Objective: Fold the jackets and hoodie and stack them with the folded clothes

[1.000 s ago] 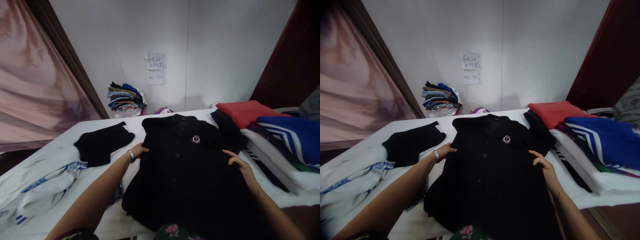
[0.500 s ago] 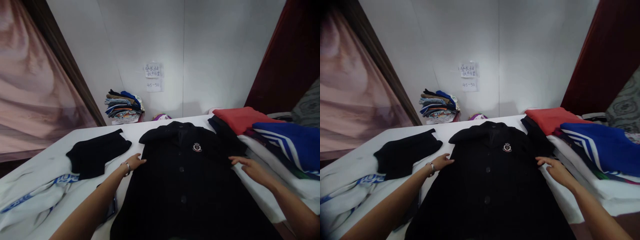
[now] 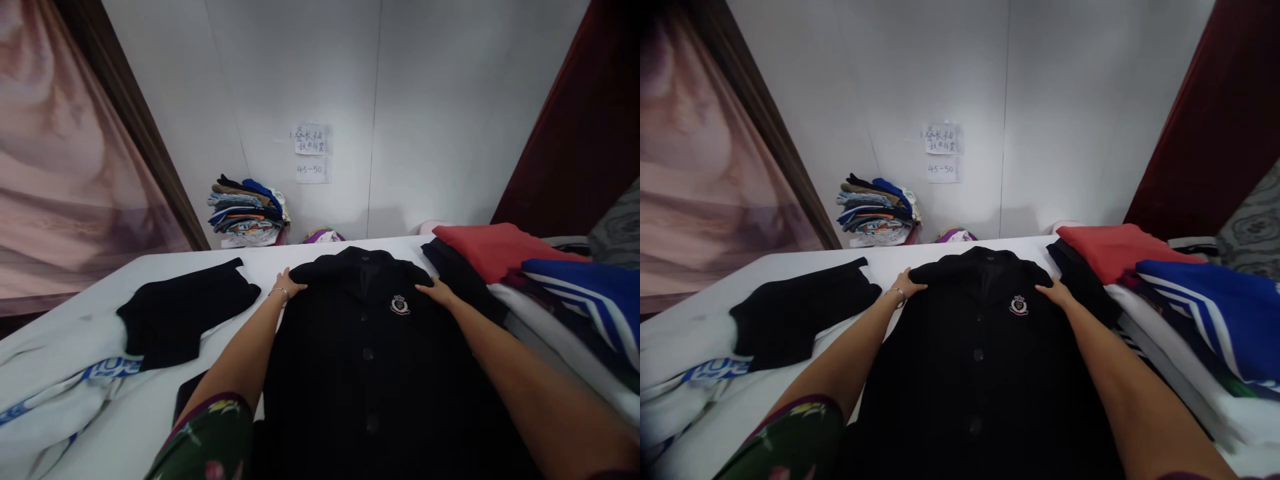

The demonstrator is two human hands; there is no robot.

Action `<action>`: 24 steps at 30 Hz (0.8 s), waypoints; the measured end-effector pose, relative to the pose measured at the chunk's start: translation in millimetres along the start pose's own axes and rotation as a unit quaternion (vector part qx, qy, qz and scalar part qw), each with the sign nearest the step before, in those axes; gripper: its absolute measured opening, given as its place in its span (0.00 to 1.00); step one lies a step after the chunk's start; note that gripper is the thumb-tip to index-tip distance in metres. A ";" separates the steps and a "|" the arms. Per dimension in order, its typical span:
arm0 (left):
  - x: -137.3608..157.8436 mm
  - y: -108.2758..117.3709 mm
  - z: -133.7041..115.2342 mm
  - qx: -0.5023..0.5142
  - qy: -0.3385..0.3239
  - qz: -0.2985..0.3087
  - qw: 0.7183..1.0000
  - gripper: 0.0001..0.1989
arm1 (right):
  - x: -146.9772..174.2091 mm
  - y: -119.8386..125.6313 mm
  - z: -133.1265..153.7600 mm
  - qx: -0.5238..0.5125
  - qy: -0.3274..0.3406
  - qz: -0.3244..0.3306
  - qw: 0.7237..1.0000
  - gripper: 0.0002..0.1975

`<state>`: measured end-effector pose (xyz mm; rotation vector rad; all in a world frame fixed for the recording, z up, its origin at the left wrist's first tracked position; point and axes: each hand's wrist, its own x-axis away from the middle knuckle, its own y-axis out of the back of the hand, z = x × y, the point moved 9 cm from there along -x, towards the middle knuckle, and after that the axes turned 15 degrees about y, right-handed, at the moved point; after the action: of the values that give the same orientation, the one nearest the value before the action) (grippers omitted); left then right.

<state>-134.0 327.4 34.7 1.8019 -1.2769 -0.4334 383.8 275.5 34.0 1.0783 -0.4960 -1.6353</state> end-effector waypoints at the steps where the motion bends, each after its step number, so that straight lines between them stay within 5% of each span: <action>1: -3.7 -3.3 3.1 0.004 0.008 0.006 1.000 0.47 | 0.6 -9.2 -2.3 0.002 -0.010 0.015 1.000 0.18; 4: -8.4 -6.0 6.1 0.011 0.015 0.012 1.000 0.31 | 0.5 -26.0 -4.0 0.017 -0.045 0.051 0.998 0.10; 7: -9.3 12.9 -1.8 0.028 0.014 -0.020 0.999 0.22 | -15.5 -14.4 5.9 0.038 -0.047 0.038 0.997 0.10; 15: -32.4 109.8 -19.3 0.065 0.067 -0.143 0.985 0.24 | -101.9 48.3 53.9 0.126 -0.036 -0.041 0.991 0.18; 20: -28.9 88.9 19.5 0.021 0.156 -0.101 0.982 0.38 | -94.1 -1.1 86.0 0.209 0.030 0.034 0.977 0.23; 24: 3.1 48.7 40.7 -0.029 0.109 -0.068 0.991 0.39 | -38.7 -68.3 114.9 0.184 0.175 0.151 0.956 0.20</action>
<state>-189.6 301.5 51.1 1.8395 -0.9852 -0.3332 251.3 312.3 55.1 1.4537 -0.7050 -1.0773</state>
